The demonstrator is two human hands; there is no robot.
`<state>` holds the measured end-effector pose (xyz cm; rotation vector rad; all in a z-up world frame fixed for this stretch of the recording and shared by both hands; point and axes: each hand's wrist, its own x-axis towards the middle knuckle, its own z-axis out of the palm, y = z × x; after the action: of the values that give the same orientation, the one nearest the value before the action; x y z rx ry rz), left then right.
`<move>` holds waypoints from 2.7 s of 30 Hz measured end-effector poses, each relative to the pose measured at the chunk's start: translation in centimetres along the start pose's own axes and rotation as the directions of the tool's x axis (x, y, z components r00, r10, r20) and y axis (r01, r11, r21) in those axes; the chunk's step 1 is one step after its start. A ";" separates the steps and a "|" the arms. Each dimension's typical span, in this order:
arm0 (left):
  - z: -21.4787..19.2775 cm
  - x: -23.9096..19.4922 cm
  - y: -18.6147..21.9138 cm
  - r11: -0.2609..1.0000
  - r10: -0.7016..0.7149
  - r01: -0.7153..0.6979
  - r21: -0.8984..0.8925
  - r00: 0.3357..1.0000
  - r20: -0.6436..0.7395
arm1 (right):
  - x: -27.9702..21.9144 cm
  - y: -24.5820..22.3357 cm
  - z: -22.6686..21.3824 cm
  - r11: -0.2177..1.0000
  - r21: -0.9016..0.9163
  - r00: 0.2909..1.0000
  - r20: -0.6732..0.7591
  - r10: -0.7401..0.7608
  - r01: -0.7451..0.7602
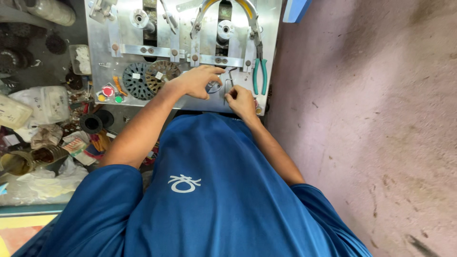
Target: The person assembles internal electromechanical components of a motor or fan, using pliers and an Allen key to secure wires and adjust small metal parts before mounting the assembly onto a machine.
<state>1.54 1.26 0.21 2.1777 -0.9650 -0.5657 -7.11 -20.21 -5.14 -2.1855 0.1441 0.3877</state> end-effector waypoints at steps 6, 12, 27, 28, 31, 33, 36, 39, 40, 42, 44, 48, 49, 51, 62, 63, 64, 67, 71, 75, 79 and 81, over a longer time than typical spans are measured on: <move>0.6 1.2 0.4 0.979 -0.194 0.184 0.089 0.975 0.111 | 3.7 3.3 2.3 0.970 -0.243 0.998 0.056 -0.013 0.026; 0.1 0.2 0.7 0.970 -0.234 0.229 0.078 0.970 0.060 | 4.7 1.9 4.6 0.941 -0.337 0.998 -0.061 0.011 -0.031; 3.5 -3.3 -5.3 0.995 0.051 -0.070 -0.068 0.966 -0.255 | -2.6 -4.8 5.1 0.980 0.189 0.911 -0.413 0.017 0.067; 3.5 -3.3 -5.8 0.990 0.090 -0.114 -0.079 0.962 -0.257 | -3.2 -5.2 6.0 0.988 0.133 0.885 -0.465 -0.010 0.080; 3.2 -2.7 -6.4 0.988 0.118 -0.137 -0.068 0.967 -0.225 | -3.2 -6.4 7.5 0.997 0.010 0.821 -0.568 -0.057 0.076; 2.9 -2.5 -6.2 0.987 0.130 -0.147 -0.056 0.962 -0.241 | -3.4 -7.1 8.1 1.000 0.024 0.803 -0.596 0.005 0.012; 3.1 -2.8 -5.9 0.987 0.137 -0.156 -0.044 0.947 -0.292 | -3.1 -7.0 8.4 1.000 0.006 0.797 -0.604 -0.012 0.019; 4.0 -2.9 -5.6 0.991 0.074 -0.105 -0.085 0.948 -0.308 | -2.3 -5.6 8.3 0.998 -0.054 0.778 -0.627 -0.045 0.014; 4.4 -3.1 -5.6 0.992 0.044 -0.079 -0.102 0.951 -0.307 | -2.4 -4.9 8.3 0.999 -0.049 0.787 -0.617 -0.023 -0.008; 5.0 -3.1 -5.5 0.993 0.027 -0.064 -0.097 0.937 -0.349 | -2.3 -3.9 8.0 0.994 -0.106 0.784 -0.616 -0.074 0.011; 4.7 -3.1 -4.9 0.990 0.095 -0.130 -0.059 0.909 -0.406 | -2.1 -3.5 6.9 0.987 -0.005 0.871 -0.471 0.139 -0.160; 4.5 -3.5 -3.6 0.999 0.028 -0.039 -0.026 0.939 -0.343 | -1.0 -2.5 6.9 0.908 0.322 0.893 -0.272 0.359 -0.267; 4.9 -3.5 -3.4 1.000 -0.006 -0.002 -0.023 0.944 -0.331 | -1.0 -1.8 7.1 0.906 0.360 0.905 -0.271 0.329 -0.222; 4.9 -3.4 -3.6 0.999 -0.039 0.033 -0.026 0.964 -0.265 | -0.5 -0.7 7.3 0.925 0.245 0.898 -0.263 0.351 -0.290; 0.7 1.1 -6.6 0.966 0.257 -0.259 0.029 0.964 0.066 | 0.2 -5.1 0.3 0.689 -0.653 0.765 -0.255 -0.591 0.315; 1.0 1.0 -6.6 0.967 0.247 -0.252 0.036 0.964 0.100 | -0.1 -5.6 0.0 0.716 -0.635 0.735 -0.331 -0.592 0.291; 0.7 1.5 -7.0 0.968 0.239 -0.246 0.042 0.962 0.134 | 0.3 -6.0 -0.5 0.742 -0.616 0.700 -0.405 -0.587 0.266; 1.1 2.0 -7.9 0.980 0.149 -0.175 0.094 0.961 0.234 | -0.3 -6.8 -0.9 0.956 -0.132 0.647 -0.711 -0.276 0.263; 1.9 2.5 -8.8 0.976 0.208 -0.215 0.023 0.964 0.168 | -1.4 -5.7 1.1 0.912 0.295 0.673 -0.739 0.029 0.284; 0.9 0.9 -6.4 0.986 0.166 -0.163 -0.032 0.980 0.105 | -2.7 -6.2 3.5 0.923 0.253 0.666 -0.746 -0.005 0.290; 0.1 0.7 -5.5 0.983 0.182 -0.180 -0.030 0.982 0.052 | -2.8 -7.0 4.2 0.944 0.178 0.684 -0.727 -0.064 0.278; 0.3 0.7 -5.4 0.988 0.154 -0.152 -0.038 0.987 0.047 | -2.8 -7.2 4.4 0.955 0.116 0.706 -0.698 -0.117 0.273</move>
<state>4.35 3.29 -4.04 2.0468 -1.1302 -0.5613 -9.07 -12.47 -1.24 -1.9997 0.3370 -0.5675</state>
